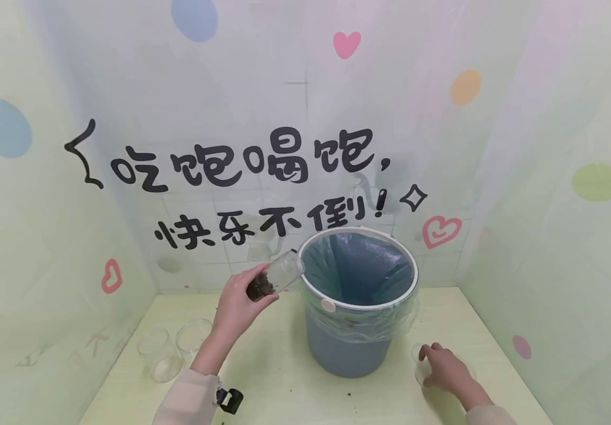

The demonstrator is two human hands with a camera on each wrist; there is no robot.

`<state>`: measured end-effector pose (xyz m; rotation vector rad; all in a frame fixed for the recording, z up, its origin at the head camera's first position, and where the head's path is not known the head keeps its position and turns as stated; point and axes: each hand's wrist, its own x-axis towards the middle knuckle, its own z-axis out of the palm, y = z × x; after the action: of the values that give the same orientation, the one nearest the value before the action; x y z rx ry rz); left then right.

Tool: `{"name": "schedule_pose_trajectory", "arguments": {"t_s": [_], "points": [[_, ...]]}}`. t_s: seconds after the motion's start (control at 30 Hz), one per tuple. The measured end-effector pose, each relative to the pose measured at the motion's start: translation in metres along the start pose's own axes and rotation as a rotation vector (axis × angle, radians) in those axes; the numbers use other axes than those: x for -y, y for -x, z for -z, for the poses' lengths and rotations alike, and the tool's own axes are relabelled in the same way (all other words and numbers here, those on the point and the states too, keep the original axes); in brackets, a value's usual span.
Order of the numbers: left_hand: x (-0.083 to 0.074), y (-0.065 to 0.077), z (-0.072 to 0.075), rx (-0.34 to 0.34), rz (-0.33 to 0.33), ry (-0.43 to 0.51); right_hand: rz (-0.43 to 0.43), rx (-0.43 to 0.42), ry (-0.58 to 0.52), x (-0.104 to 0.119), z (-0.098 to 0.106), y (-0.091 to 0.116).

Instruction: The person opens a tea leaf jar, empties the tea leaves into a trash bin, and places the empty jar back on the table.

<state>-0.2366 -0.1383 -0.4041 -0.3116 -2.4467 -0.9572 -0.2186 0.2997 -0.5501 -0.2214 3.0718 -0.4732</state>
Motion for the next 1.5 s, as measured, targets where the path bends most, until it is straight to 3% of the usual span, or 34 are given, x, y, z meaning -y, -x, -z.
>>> {"name": "schedule_pose_trajectory", "arguments": {"t_s": [0.27, 0.77, 1.1, 1.3, 1.5], "points": [[0.001, 0.001, 0.000, -0.003, -0.012, 0.000, -0.024, 0.058, -0.027, 0.003, -0.004, 0.000], [0.003, 0.002, 0.001, -0.003, 0.003, -0.004, -0.011, -0.035, 0.024, -0.005, -0.013, 0.002], [0.003, 0.004, 0.002, -0.003, 0.005, -0.002, -0.014, -0.052, 0.035, -0.008, -0.016, 0.001], [0.003, 0.003, 0.003, 0.000, 0.009, 0.000, -0.006, -0.078, 0.020, -0.008, -0.004, 0.002], [0.003, 0.002, 0.004, 0.001, 0.017, 0.001, 0.003, -0.122, 0.018, -0.009, 0.022, -0.005]]}}
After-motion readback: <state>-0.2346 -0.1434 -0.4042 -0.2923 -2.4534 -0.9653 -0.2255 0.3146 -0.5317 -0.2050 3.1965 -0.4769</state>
